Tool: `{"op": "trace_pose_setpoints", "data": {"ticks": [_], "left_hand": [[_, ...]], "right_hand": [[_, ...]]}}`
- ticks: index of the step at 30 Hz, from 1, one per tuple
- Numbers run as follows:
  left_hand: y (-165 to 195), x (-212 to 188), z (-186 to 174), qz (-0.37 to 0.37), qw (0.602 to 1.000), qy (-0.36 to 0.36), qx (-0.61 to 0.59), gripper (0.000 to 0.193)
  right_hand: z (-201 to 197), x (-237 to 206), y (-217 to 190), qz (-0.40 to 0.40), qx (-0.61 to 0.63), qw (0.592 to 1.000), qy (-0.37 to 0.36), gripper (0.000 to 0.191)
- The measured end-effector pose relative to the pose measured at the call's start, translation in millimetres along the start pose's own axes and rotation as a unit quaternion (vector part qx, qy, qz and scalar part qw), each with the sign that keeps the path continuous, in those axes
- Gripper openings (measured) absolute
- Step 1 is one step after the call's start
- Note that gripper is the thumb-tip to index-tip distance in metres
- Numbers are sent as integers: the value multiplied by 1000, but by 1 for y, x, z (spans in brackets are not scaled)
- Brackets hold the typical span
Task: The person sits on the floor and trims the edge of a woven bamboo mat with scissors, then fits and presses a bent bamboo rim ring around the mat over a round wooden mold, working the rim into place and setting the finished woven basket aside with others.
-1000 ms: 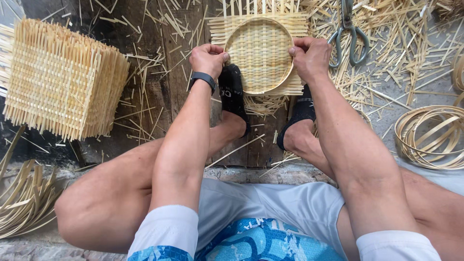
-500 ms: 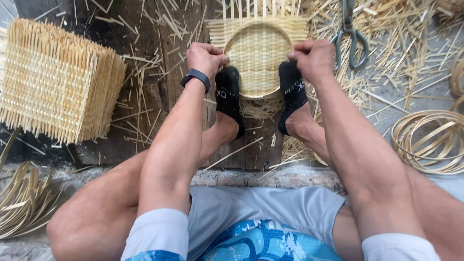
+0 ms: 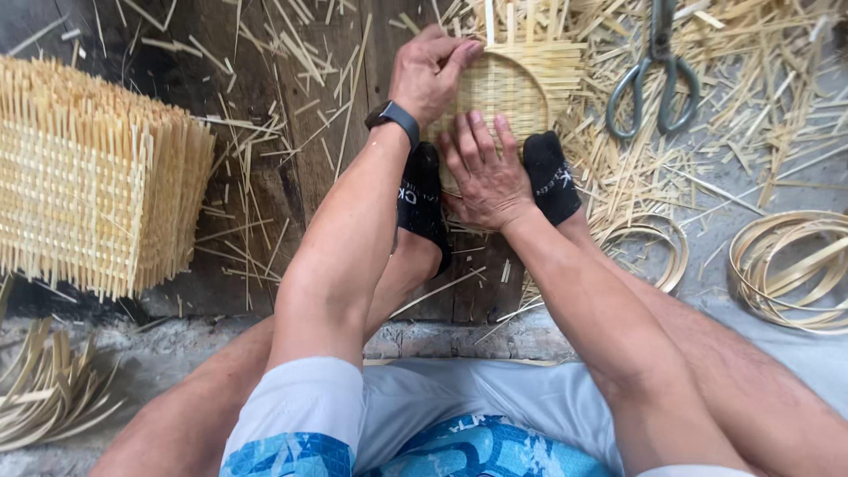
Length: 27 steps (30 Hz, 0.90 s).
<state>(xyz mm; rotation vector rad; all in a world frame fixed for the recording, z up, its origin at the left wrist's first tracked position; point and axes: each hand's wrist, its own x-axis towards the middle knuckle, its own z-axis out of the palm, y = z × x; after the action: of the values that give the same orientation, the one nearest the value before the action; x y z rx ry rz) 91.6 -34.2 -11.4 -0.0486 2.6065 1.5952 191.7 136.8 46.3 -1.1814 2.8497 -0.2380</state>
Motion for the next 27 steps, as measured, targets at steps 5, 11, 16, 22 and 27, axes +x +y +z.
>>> {"op": "trace_pose_setpoints", "data": {"ticks": [5,11,16,22,27], "left_hand": [[13,5,-7,-1,998,-22,-53,20],[-5,14,4,-159,978,-64,-117,29],[-8,17,8,-142,984,-46,-102,32],[33,-1,-26,-140,974,-121,-129,62],[78,-47,-31,159,986,0,45,44]], "right_hand": [[-29,27,55,-47,212,968,125,49],[25,56,120,283,481,827,66,21],[46,54,124,277,547,785,86,19],[-62,17,177,211,483,835,159,26],[-191,-112,232,168,11,983,-71,25]]}}
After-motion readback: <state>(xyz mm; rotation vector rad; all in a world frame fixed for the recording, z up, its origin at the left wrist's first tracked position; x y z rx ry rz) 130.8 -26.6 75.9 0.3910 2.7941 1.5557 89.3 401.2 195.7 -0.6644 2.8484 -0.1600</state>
